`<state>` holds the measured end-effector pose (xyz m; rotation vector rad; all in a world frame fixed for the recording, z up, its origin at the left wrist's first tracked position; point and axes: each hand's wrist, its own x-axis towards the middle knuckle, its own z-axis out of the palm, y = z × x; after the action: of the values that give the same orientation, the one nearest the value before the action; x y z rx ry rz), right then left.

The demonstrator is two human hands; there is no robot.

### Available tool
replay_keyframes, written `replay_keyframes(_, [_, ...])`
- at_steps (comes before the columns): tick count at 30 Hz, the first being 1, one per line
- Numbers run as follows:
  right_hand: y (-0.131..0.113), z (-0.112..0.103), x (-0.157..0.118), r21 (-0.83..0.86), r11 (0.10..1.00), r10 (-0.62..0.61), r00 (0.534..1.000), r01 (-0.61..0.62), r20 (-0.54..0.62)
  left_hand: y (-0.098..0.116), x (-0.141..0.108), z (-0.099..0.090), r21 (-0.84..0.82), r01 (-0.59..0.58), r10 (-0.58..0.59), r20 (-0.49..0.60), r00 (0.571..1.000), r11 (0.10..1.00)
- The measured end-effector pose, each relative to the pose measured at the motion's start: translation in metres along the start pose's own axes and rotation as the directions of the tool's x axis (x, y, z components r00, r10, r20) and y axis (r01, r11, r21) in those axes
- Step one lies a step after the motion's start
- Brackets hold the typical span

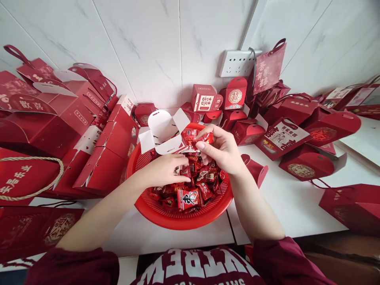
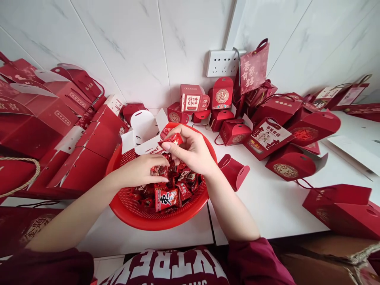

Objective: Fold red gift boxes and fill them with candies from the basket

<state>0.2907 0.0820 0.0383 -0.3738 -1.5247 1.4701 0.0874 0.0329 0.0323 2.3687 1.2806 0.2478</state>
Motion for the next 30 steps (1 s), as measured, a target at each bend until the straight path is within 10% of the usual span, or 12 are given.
replay_keyframes(6, [0.002,-0.001,0.001,0.015,1.000,0.004,1.000,-0.005,0.018,0.008,-0.007,-0.003,-0.350,0.047,-0.089,-0.104,0.991,0.936])
replay_keyframes(18, [0.001,-0.001,0.002,-0.036,0.998,0.048,0.998,-0.047,0.033,0.002,-0.012,0.009,0.038,-0.299,0.293,-0.345,0.892,0.954])
replay_keyframes(30, [0.004,-0.005,0.003,-0.103,0.992,0.069,0.997,-0.066,0.029,0.005,-0.011,0.010,0.301,-0.310,0.420,-0.445,0.790,0.902])
